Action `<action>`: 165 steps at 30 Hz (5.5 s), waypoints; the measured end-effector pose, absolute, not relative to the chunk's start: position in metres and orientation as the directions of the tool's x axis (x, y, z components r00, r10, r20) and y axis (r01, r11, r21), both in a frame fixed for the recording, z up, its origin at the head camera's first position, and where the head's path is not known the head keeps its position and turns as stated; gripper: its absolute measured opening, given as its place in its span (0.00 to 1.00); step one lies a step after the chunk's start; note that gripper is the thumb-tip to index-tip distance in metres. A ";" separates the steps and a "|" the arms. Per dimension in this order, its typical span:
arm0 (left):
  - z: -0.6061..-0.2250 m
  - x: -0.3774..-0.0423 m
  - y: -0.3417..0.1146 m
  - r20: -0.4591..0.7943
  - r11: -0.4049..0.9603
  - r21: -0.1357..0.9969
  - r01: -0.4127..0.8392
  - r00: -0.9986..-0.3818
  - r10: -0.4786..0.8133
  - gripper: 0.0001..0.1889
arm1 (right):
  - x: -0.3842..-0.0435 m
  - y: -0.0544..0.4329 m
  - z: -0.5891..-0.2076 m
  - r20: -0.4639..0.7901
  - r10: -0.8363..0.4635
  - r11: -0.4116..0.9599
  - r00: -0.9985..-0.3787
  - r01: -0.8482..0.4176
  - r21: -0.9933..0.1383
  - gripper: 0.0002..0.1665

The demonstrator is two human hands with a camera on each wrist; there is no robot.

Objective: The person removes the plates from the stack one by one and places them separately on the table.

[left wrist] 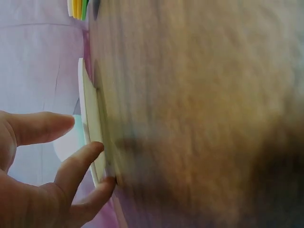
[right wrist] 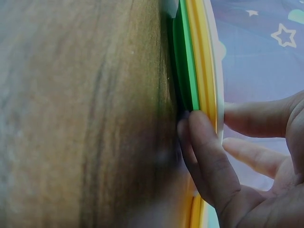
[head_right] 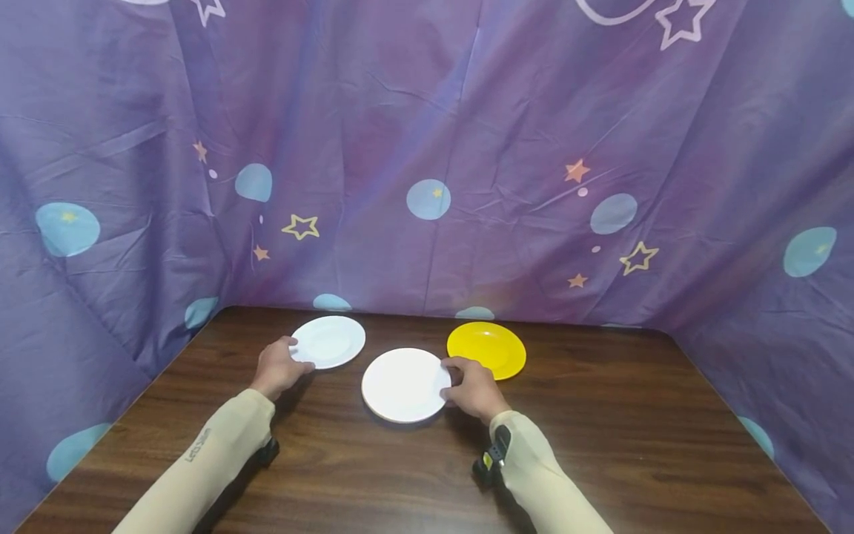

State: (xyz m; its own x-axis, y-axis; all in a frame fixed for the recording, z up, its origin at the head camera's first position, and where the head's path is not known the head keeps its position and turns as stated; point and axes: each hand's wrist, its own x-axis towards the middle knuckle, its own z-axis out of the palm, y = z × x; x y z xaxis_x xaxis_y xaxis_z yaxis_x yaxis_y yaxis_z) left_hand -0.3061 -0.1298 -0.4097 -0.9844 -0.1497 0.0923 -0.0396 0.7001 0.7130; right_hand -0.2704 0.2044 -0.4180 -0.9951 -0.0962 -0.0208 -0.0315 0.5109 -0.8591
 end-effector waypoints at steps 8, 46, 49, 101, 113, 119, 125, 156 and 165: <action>-0.408 -0.304 -0.125 0.082 0.692 0.720 -0.051 -0.984 -0.158 0.34 | -0.269 0.206 -0.419 -0.018 -0.102 0.513 -0.995 -0.037 -0.857 0.33; -0.392 -0.298 -0.074 0.156 0.411 0.880 0.240 -0.961 0.228 0.18 | -0.272 0.208 -0.420 -0.052 -0.069 0.502 -0.996 0.011 -0.865 0.32; -0.393 -0.297 -0.071 0.122 0.417 0.879 0.230 -0.955 0.270 0.18 | -0.272 0.208 -0.419 -0.057 -0.067 0.506 -0.996 0.015 -0.862 0.32; -0.402 -0.293 -0.087 -0.044 0.426 0.896 0.125 -0.929 0.367 0.26 | -0.266 0.200 -0.423 0.026 -0.100 0.558 -0.995 -0.078 -0.826 0.29; -0.404 -0.293 -0.119 -0.073 0.357 0.931 0.072 -0.922 0.379 0.26 | -0.269 0.199 -0.423 0.006 -0.088 0.559 -0.996 -0.054 -0.828 0.31; -0.404 -0.292 -0.142 -0.083 0.367 0.928 0.063 -0.926 0.369 0.26 | -0.267 0.200 -0.422 0.001 -0.080 0.582 -0.997 -0.047 -0.811 0.31; -0.401 -0.289 -0.158 -0.086 0.390 0.918 0.065 -0.930 0.358 0.25 | -0.268 0.199 -0.420 0.001 -0.082 0.586 -0.997 -0.049 -0.809 0.30; -0.412 -0.280 -0.204 -0.126 0.495 0.865 0.084 -0.918 0.376 0.24 | -0.265 0.199 -0.422 -0.015 -0.079 0.533 -0.997 -0.029 -0.846 0.32; -0.411 -0.278 -0.207 -0.127 0.476 0.876 0.083 -0.911 0.391 0.25 | -0.266 0.199 -0.422 -0.005 -0.084 0.522 -0.996 -0.040 -0.852 0.32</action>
